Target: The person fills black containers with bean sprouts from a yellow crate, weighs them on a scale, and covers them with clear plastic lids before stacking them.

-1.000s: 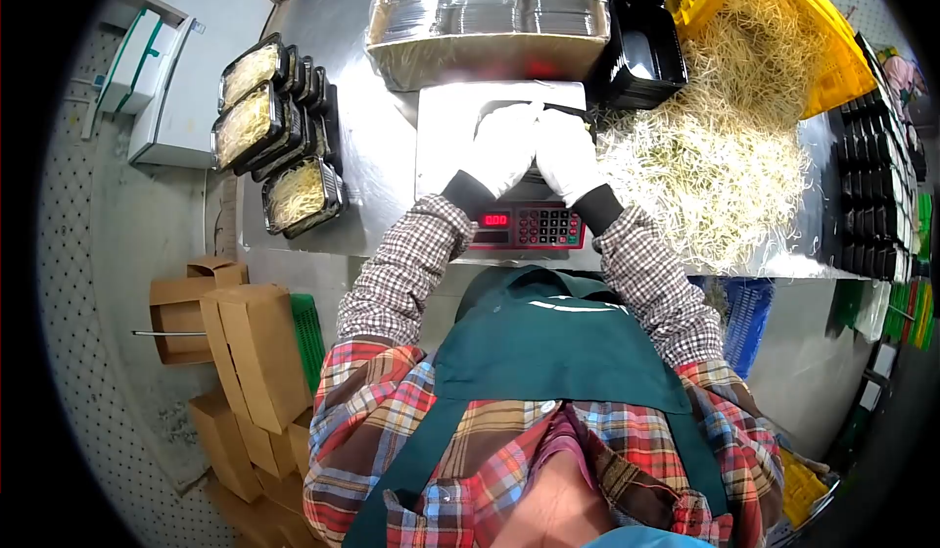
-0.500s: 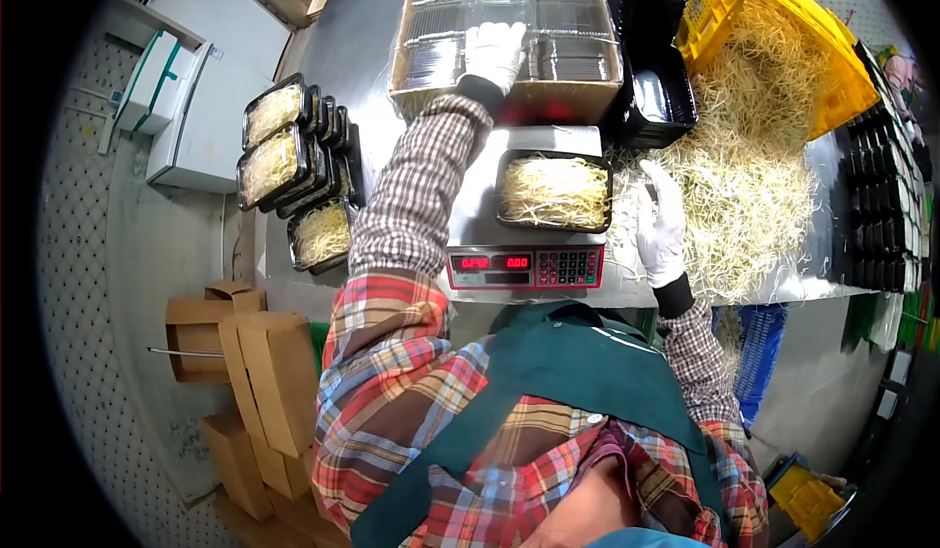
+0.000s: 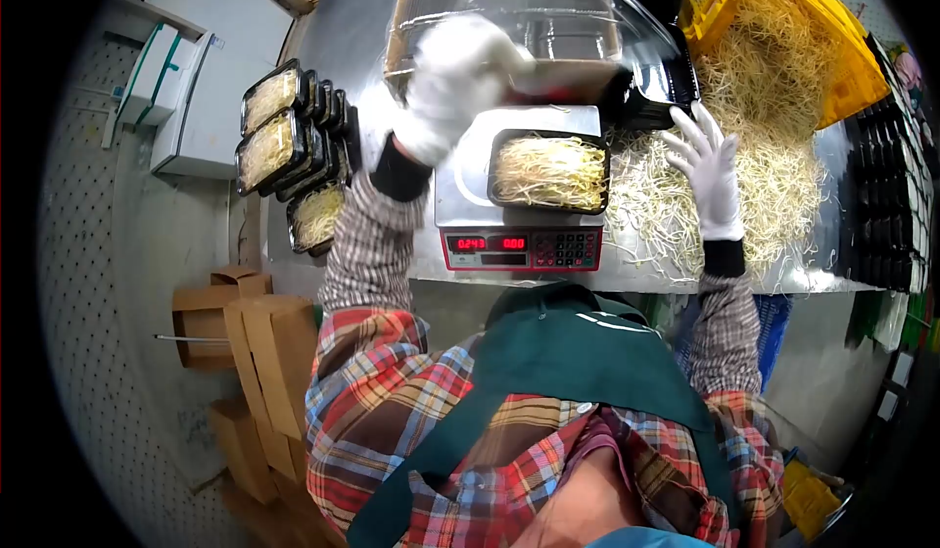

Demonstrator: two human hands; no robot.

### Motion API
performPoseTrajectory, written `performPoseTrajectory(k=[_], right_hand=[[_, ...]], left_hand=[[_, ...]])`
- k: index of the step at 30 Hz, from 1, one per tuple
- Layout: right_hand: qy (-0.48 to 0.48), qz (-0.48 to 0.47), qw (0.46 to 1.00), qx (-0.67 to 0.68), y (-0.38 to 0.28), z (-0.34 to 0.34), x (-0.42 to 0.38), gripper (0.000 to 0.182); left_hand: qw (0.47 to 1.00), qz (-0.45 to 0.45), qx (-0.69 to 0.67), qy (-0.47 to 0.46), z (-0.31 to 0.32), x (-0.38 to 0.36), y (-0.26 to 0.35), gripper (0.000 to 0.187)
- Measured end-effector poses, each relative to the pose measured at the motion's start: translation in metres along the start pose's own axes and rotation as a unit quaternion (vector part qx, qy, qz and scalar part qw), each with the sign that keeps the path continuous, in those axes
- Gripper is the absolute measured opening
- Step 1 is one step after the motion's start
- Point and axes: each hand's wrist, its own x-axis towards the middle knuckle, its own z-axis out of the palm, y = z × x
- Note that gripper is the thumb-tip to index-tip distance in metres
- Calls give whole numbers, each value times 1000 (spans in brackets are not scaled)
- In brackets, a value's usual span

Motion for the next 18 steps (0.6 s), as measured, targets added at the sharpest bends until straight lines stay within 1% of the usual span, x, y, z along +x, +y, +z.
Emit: performPoseTrajectory(k=[1, 3, 4, 5, 6, 7, 8, 9, 10, 11, 12, 13, 15, 16, 17, 18], right_hand=[[-62, 61, 987, 133, -10, 6, 10, 91], [-138, 165, 975, 59, -31, 25, 21, 82], [-195, 136, 971, -11, -24, 23, 22, 72], [-165, 105, 980, -25, -19, 32, 16, 65], [-164, 99, 981, -29, -19, 39, 9, 63], [-162, 91, 982, -33, -19, 42, 1, 62], [-172, 74, 982, -29, -11, 41, -5, 60], [-173, 80, 981, -33, -1, 39, -11, 59], [-162, 84, 983, -22, 15, 36, -13, 57], [-151, 87, 985, -10, 33, 34, -15, 54], [-110, 77, 991, 17, 50, 34, -17, 46], [-62, 79, 995, 1, 76, 27, -13, 35], [-4, 52, 997, -58, 93, 38, -5, 31], [1, 34, 998, -54, 101, 42, 3, 29], [39, 30, 997, -54, 112, 49, 12, 28], [56, 13, 998, -41, 122, 55, 17, 27]], left_hand=[[999, -3, -32, -32, -1, -13, 22, 18], [997, 0, -74, -13, 7, -39, 59, 20], [997, -8, -74, -28, 8, -56, 65, 15], [996, -17, -75, -42, 11, -75, 64, 11], [986, -115, -120, -5, 25, -109, 56, 14], [967, -201, -157, -6, 26, -116, 62, 23], [937, -288, -195, 0, 27, -124, 69, 32], [900, -370, -230, 14, 28, -132, 75, 41], [809, -488, -328, -29, 25, -134, 85, 48], [691, -589, -414, -72, 24, -136, 90, 55], [712, -588, -382, -46, 38, -134, 97, 42], [782, -536, -315, -44, 51, -141, 88, 44], [893, -414, -171, -39, 85, -160, 51, 48], [868, -453, -185, -89, 88, -161, 36, 56], [926, -365, -42, -86, 87, -156, 30, 51], [955, -266, 103, -80, 86, -152, 26, 46]])
